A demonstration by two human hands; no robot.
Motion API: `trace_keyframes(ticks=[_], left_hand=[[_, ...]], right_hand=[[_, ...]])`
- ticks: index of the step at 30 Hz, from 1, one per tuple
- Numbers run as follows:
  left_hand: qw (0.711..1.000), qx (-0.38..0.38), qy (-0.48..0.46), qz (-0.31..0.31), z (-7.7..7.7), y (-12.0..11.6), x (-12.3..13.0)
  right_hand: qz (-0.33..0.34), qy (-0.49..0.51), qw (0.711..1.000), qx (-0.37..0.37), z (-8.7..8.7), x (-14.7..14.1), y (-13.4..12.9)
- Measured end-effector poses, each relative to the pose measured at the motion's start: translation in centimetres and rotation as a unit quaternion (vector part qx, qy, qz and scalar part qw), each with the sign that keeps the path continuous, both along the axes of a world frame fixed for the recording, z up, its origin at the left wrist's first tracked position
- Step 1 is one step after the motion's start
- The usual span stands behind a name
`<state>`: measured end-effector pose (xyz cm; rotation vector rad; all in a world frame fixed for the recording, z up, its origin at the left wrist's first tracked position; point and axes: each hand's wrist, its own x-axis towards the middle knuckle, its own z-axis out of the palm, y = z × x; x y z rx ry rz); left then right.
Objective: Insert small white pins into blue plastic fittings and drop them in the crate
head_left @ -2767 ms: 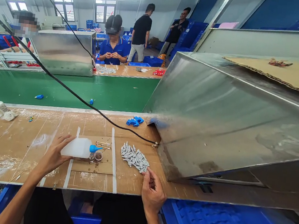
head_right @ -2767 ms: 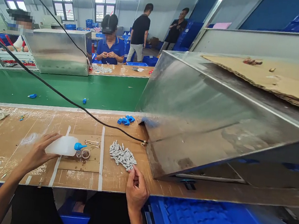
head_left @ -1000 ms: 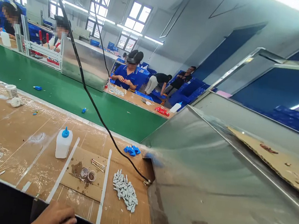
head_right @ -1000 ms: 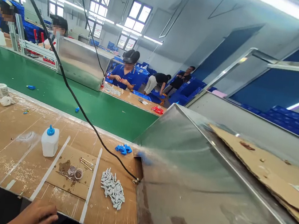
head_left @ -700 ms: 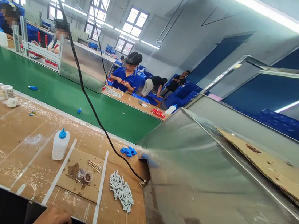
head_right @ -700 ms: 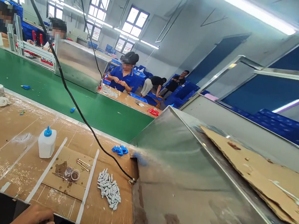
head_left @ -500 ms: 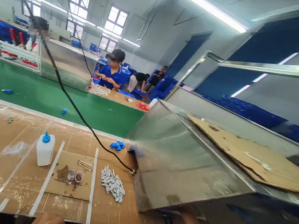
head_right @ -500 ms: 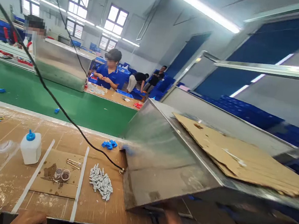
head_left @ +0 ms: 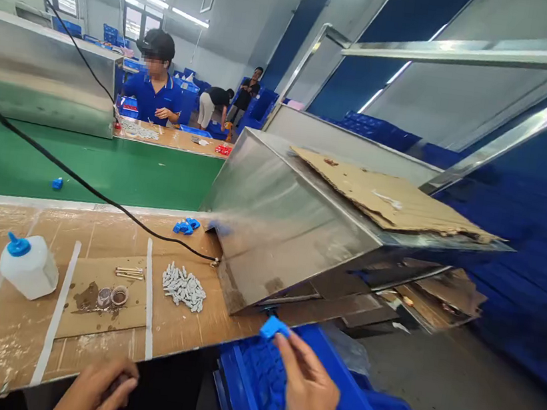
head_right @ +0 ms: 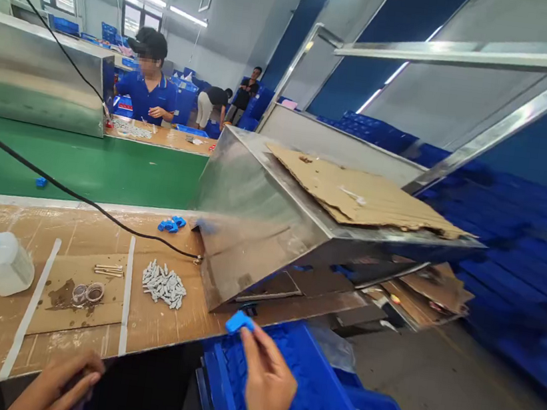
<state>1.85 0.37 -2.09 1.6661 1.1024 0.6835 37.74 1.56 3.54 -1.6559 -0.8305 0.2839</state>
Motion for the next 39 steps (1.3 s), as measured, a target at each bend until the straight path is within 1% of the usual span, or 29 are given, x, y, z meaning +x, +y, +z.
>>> trace_keyframes(ticks=[1, 3, 4, 5, 6, 7, 9, 11, 13, 16, 18, 21, 23, 25, 28, 30, 32, 35, 39], left_hand=[[1.000, -0.012, -0.014, -0.010, 1.1, 0.2, 0.9], [0.999, -0.016, -0.023, -0.031, 2.7, 0.7, 2.4], [0.999, -0.010, -0.027, -0.046, 3.2, 0.9, 2.9], [0.999, 0.004, -0.019, -0.038, 3.4, 1.1, 3.2], [0.999, 0.022, -0.004, -0.027, 3.5, 1.1, 3.4], [0.999, 0.042, 0.012, -0.013, 3.5, 1.1, 3.3], [0.996, 0.078, 0.039, 0.006, 3.4, 0.8, 2.7], [0.994, 0.098, 0.045, 0.011, 3.5, 0.3, 1.9], [0.994, 0.103, 0.042, 0.014, 3.9, 0.0, 1.1], [0.995, 0.092, 0.039, 0.021, 4.3, -0.4, 0.4], [0.997, 0.063, 0.016, 0.039, 4.0, -0.4, 0.3], [0.993, -0.026, -0.065, 0.090, 2.8, -0.3, 0.3], [0.980, -0.078, -0.141, 0.118, 2.1, -0.1, 0.2], [0.960, -0.118, -0.216, 0.136, 1.6, 0.3, 0.0], [0.926, -0.173, -0.297, 0.157, 1.4, 0.6, -0.5], [0.918, -0.183, -0.312, 0.165, 1.5, 0.6, -0.8], [0.919, -0.180, -0.305, 0.174, 1.6, 0.5, -1.1], [0.923, -0.175, -0.291, 0.180, 2.0, 0.3, -1.3], [0.923, -0.176, -0.290, 0.183, 2.3, 0.2, -1.2]], right_hand=[[0.070, 0.009, 0.997, -0.006, -0.2, -2.6, -0.4], [0.217, 0.010, 0.976, -0.015, -0.5, -7.3, -1.0], [0.281, 0.004, 0.959, -0.014, -0.6, -9.4, -1.2], [0.333, -0.004, 0.943, -0.008, -0.8, -11.1, -1.3], [0.370, -0.013, 0.929, 0.003, -0.9, -12.4, -1.4], [0.394, -0.024, 0.919, 0.018, -1.0, -13.4, -1.4], [0.421, -0.052, 0.904, 0.047, -1.0, -14.6, -1.3], [0.442, -0.084, 0.890, 0.071, -1.0, -15.1, -1.1], [0.460, -0.107, 0.877, 0.091, -1.0, -15.5, -0.8], [0.471, -0.122, 0.866, 0.113, -1.0, -16.2, -0.6], [0.478, -0.122, 0.862, 0.113, -1.0, -16.8, -0.6], [0.506, -0.104, 0.851, 0.088, -1.4, -17.2, 0.0], [0.521, -0.105, 0.845, 0.058, -2.0, -16.8, 1.0], [0.492, -0.138, 0.859, 0.027, -3.2, -15.9, 2.8], [0.383, -0.238, 0.892, -0.008, -5.5, -13.9, 6.5], [0.323, -0.299, 0.897, -0.029, -6.8, -12.6, 9.1], [0.284, -0.333, 0.898, -0.053, -7.7, -11.5, 11.5], [0.259, -0.353, 0.894, -0.091, -8.3, -10.4, 14.2], [0.261, -0.361, 0.886, -0.132, -8.6, -9.8, 15.8]])
